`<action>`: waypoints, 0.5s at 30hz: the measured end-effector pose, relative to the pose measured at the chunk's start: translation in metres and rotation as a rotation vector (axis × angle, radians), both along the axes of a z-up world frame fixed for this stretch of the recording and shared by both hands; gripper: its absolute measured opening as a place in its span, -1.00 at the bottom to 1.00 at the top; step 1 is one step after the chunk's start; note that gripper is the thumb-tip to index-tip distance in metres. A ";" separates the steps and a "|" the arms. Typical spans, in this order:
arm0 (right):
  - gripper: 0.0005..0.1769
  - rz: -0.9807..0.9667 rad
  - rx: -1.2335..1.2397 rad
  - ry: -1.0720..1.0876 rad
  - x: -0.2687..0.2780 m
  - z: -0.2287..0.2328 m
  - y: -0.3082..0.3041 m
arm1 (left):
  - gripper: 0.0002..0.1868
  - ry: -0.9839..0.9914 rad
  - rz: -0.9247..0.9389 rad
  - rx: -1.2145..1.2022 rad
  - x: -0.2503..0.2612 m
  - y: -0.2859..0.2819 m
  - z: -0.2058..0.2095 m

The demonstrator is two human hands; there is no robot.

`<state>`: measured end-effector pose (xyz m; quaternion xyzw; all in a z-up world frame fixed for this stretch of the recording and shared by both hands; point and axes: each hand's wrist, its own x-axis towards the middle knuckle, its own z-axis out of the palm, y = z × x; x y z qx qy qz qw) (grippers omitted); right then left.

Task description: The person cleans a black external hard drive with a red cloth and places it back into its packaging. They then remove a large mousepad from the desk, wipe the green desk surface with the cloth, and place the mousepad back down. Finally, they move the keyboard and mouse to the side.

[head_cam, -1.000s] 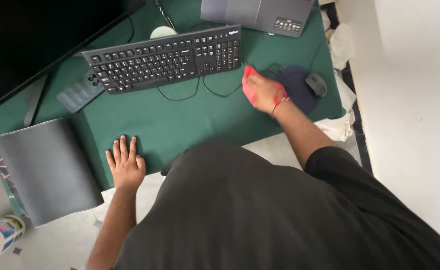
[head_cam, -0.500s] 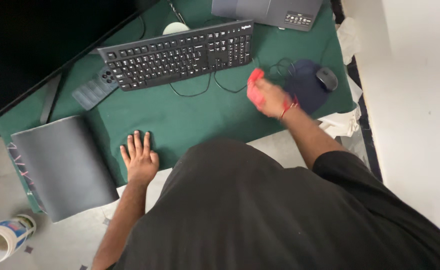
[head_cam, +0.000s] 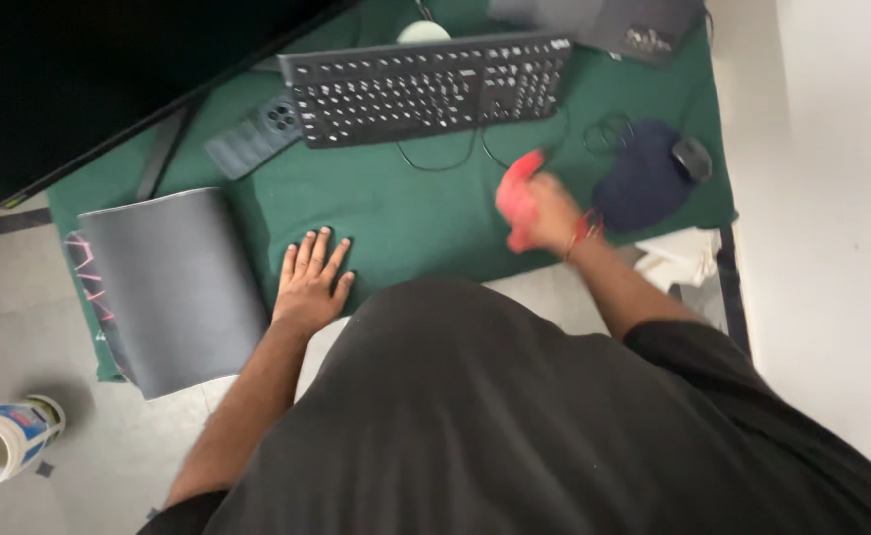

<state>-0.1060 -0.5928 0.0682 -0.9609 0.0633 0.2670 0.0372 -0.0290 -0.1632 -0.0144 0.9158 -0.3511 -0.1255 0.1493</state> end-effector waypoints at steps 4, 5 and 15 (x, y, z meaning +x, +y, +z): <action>-0.49 0.263 0.807 -0.093 -0.047 -0.044 0.024 | -0.36 -0.063 0.076 -0.029 -0.006 -0.003 0.005; -0.54 0.158 0.802 -0.137 -0.046 -0.049 0.015 | -0.38 -0.076 0.103 -0.030 -0.014 -0.002 0.004; -0.71 -0.017 0.722 -0.525 0.009 -0.044 -0.022 | -0.36 -0.048 0.602 0.084 -0.104 -0.031 0.000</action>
